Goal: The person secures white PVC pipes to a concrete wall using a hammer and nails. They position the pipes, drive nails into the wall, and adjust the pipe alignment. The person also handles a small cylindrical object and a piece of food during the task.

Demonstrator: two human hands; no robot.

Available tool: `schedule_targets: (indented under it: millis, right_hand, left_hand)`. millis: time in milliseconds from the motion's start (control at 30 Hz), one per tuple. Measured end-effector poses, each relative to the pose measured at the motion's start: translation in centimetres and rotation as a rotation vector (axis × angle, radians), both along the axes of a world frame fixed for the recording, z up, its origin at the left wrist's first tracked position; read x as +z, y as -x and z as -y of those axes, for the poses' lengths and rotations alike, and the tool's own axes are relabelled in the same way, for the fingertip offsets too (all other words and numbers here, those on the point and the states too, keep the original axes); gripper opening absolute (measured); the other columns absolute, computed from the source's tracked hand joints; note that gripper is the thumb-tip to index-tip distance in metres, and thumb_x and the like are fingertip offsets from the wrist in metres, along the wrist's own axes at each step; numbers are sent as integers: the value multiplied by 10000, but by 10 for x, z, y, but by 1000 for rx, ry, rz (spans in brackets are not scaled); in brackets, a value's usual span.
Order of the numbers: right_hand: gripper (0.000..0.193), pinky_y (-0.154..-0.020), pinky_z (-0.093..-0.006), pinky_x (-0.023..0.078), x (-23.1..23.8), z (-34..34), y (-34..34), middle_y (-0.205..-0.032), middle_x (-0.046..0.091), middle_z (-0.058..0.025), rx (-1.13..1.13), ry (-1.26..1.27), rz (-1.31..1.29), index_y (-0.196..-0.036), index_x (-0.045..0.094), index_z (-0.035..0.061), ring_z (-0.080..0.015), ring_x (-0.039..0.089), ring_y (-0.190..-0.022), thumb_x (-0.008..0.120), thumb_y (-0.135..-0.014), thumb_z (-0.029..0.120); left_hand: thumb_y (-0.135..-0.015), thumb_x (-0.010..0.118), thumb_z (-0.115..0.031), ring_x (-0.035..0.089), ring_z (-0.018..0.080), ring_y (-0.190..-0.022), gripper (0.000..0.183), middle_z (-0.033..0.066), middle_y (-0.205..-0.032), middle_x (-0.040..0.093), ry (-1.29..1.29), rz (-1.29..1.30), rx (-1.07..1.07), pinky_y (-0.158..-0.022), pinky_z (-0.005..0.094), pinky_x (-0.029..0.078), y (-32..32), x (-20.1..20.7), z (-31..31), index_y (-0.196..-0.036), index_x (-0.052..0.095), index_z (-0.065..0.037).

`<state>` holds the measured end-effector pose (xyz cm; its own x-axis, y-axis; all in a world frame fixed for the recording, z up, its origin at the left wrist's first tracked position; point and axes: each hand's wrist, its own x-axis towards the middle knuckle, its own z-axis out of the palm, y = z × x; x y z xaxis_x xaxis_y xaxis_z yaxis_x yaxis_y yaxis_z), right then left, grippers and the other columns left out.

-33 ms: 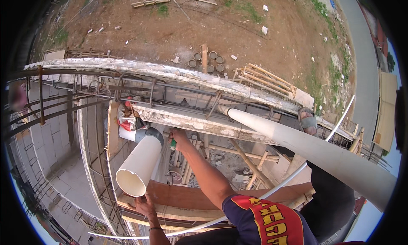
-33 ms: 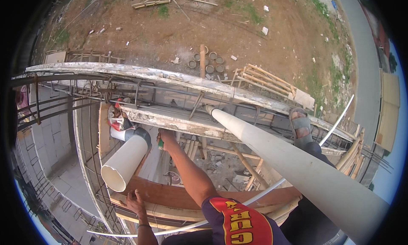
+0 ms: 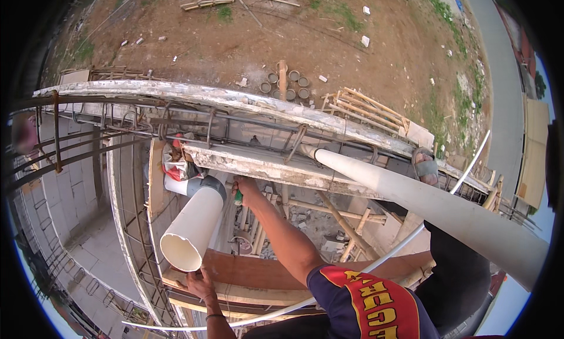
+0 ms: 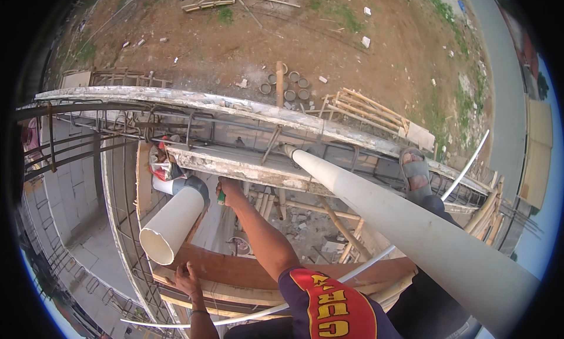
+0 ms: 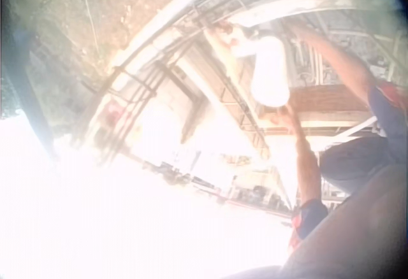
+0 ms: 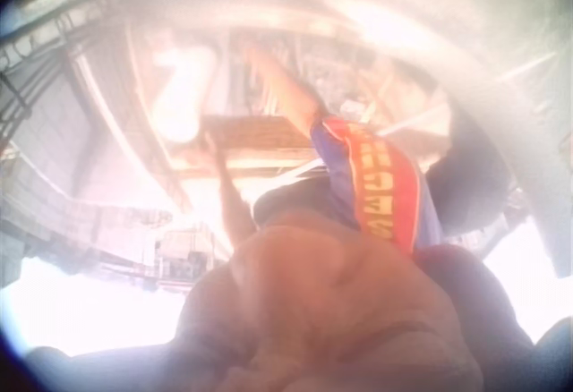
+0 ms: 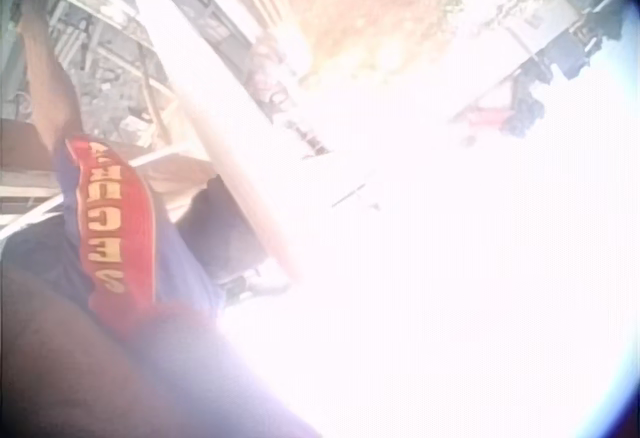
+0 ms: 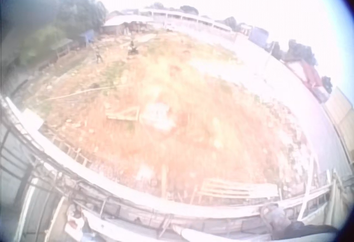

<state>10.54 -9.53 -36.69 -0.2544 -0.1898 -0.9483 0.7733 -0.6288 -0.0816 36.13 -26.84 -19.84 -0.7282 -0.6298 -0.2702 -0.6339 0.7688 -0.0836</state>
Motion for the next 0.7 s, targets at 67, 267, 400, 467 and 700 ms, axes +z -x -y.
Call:
schedule_targets:
  millis: [67,267,400,467,700]
  right_hand:
    - [153,-413,-296,397,-7,4,-3,-611,462,-20,-27,8,12,-761,514,81,-126,439,-474,496,-912,60]
    - [176,-409,-265,419,-54,-18,-15,-616,477,-32,43,95,159,-810,541,75,-116,450,-475,486,-974,107]
    - [192,-394,-270,436,-107,-31,1,-613,483,-22,35,122,20,-842,509,68,-113,480,-479,489,-1007,165]
    - [192,-393,-266,436,-112,-34,17,-615,487,-22,-7,125,-13,-841,508,70,-112,482,-479,494,-1006,166]
    - [194,-390,-251,435,-88,-30,42,-622,500,-24,-47,145,-73,-835,506,74,-110,488,-480,511,-1002,173]
  left_hand:
    - [-882,585,-474,651,232,-826,362,28,-778,694,8,-38,7,-1146,555,115,-5,-1,1,-934,709,-138]
    - [-882,597,-455,652,230,-817,340,29,-776,696,16,-42,59,-1147,557,106,-13,-2,-2,-908,711,-136]
    - [-882,597,-449,652,228,-814,340,33,-758,693,-7,-78,35,-1149,557,103,4,-8,-2,-907,710,-129]
    - [-881,599,-445,651,229,-816,338,35,-752,692,-3,-84,18,-1149,558,103,5,-10,-1,-912,710,-126]
    - [-877,604,-441,647,235,-830,343,40,-758,692,-3,-67,20,-1150,552,116,4,-7,-2,-933,708,-118]
